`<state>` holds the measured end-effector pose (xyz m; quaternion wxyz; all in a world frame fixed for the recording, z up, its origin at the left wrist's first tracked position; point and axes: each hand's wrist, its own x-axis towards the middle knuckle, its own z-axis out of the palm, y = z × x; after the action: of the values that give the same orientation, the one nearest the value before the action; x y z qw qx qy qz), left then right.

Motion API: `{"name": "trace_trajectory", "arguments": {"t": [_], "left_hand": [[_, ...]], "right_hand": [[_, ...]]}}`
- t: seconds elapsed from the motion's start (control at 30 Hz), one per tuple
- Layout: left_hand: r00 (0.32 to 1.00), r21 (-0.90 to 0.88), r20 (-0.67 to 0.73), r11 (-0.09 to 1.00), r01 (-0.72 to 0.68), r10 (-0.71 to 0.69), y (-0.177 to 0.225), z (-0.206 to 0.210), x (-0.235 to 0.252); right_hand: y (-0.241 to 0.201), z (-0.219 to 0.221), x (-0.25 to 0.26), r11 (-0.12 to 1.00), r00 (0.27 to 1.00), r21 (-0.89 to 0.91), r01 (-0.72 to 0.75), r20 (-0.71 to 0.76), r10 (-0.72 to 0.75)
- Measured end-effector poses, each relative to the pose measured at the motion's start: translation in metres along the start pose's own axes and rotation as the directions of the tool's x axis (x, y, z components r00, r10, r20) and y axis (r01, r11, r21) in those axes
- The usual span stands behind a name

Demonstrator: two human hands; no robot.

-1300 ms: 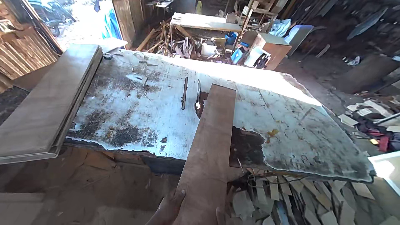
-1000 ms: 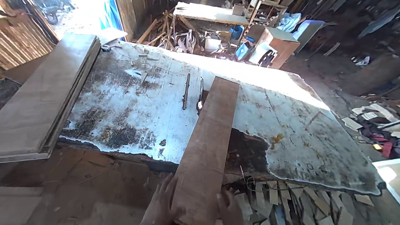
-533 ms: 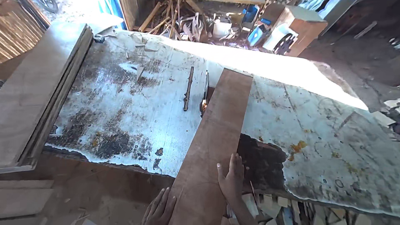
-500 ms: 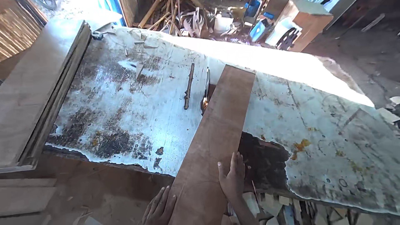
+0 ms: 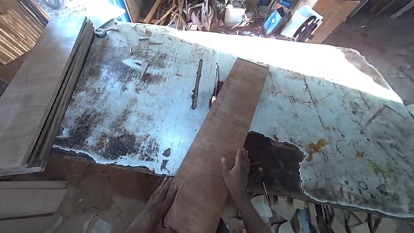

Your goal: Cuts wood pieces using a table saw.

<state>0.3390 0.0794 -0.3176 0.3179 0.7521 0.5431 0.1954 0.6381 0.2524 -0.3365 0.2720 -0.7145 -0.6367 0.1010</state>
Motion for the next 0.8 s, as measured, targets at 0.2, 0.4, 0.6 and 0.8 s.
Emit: {"name": "trace_trajectory", "arguments": {"t": [0.2,0.4,0.6,0.8], "left_hand": [[1.000,-0.034,-0.009,0.999,0.007,-0.007,0.0051,0.0030,0.0007],[1.000,-0.034,-0.015,0.999,0.018,-0.019,0.0039,0.0063,-0.0004],[1.000,-0.024,-0.016,1.000,0.012,-0.012,0.0036,0.0072,-0.0005],[1.000,0.001,-0.015,1.000,0.021,-0.021,0.0034,0.0067,0.0022]], "right_hand": [[0.0042,-0.0013,0.0013,1.000,1.000,-0.003,0.009,0.021,-0.009],[0.0052,-0.0014,-0.0001,1.000,0.998,0.002,-0.019,0.056,0.019],[0.0066,-0.0004,0.0008,1.000,0.997,0.002,-0.018,0.069,0.017],[0.0065,0.0003,0.0042,1.000,0.997,-0.007,-0.018,0.070,0.018]]}}
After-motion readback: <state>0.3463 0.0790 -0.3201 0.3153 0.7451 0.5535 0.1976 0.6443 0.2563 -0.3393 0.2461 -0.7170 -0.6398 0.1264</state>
